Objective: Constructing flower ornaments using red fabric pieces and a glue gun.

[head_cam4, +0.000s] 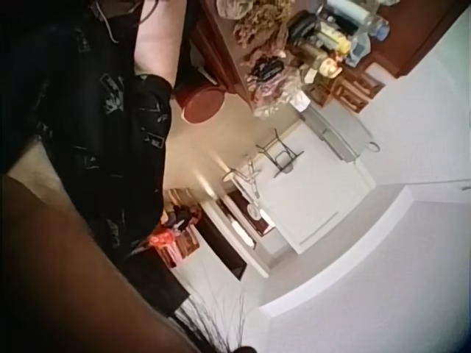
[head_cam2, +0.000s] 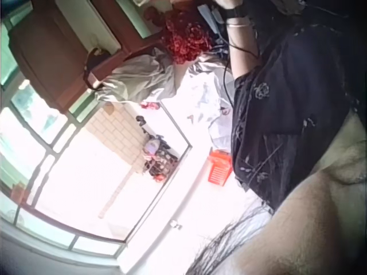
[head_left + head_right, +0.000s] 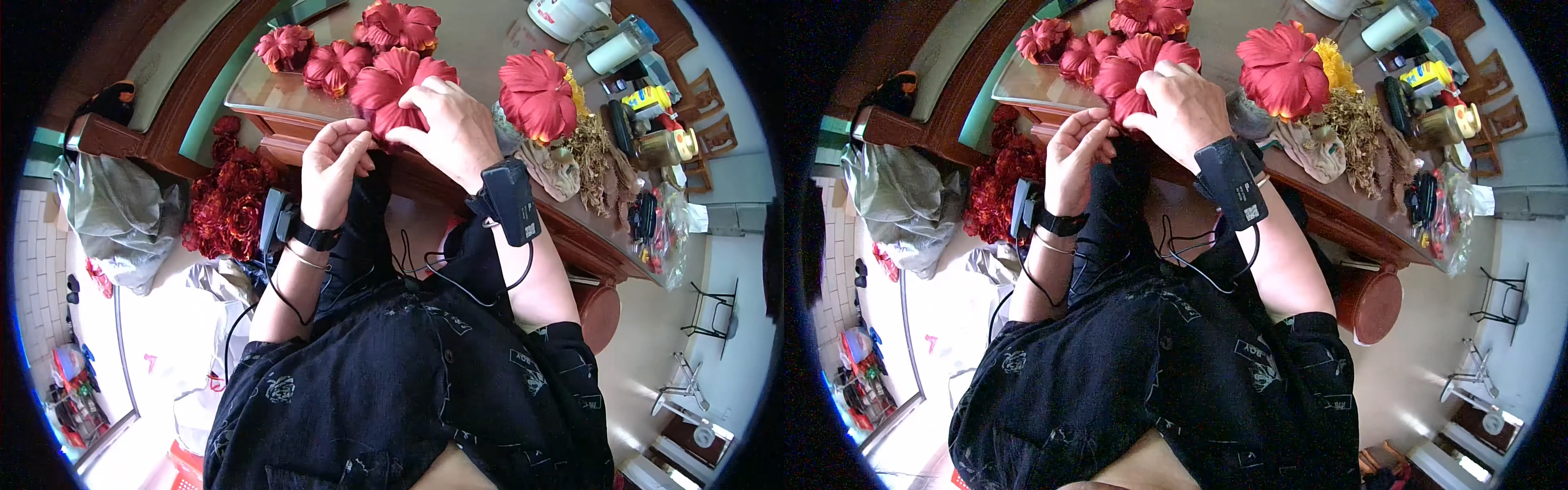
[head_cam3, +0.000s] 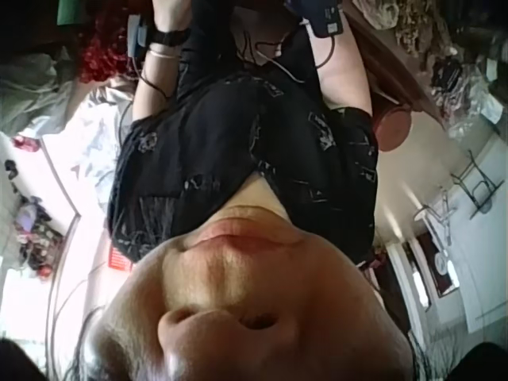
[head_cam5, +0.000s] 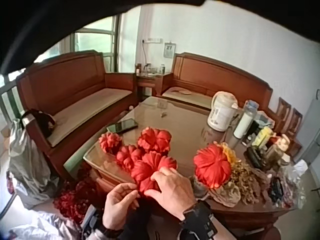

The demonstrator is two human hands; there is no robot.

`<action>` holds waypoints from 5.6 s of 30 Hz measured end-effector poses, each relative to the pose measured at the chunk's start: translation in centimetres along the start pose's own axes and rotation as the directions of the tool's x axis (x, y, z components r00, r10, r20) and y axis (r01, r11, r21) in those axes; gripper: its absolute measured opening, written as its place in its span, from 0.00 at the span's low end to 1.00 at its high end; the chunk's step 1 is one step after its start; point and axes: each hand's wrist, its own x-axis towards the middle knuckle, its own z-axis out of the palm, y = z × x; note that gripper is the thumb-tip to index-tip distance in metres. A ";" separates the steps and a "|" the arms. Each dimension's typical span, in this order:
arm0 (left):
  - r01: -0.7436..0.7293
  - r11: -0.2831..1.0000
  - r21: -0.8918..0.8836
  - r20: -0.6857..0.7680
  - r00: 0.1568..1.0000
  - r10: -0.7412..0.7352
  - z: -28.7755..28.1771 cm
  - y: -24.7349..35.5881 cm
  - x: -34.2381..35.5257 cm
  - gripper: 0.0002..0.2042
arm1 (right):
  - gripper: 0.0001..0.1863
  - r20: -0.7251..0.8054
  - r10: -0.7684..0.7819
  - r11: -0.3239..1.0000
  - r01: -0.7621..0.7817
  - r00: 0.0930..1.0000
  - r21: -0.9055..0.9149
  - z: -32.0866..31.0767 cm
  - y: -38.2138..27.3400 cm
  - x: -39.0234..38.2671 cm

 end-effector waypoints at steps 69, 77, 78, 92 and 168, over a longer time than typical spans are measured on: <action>-0.428 0.556 0.712 0.175 0.875 0.451 1.8 1.3 1.2 0.12 | 0.08 -0.283 0.271 0.808 -0.057 0.920 0.586 -3.2 1.8 2.2; -0.411 0.630 0.658 0.136 0.889 0.438 2.1 1.9 0.6 0.10 | 0.06 -0.320 0.220 0.880 -0.046 0.922 0.473 -4.5 0.3 0.9; -0.407 0.710 0.575 0.114 0.899 0.423 2.6 2.2 0.4 0.10 | 0.06 -0.304 0.211 0.884 -0.049 0.929 0.464 -4.3 0.3 0.5; -0.213 0.977 0.030 0.134 0.969 0.207 4.2 3.7 0.6 0.07 | 0.09 -0.050 0.285 0.751 -0.191 0.957 0.632 -3.2 0.0 -1.3; -0.220 0.975 0.044 0.379 0.906 0.187 8.1 5.5 -2.1 0.22 | 0.05 -0.291 0.151 0.873 0.010 0.945 0.488 -4.6 -1.7 -4.6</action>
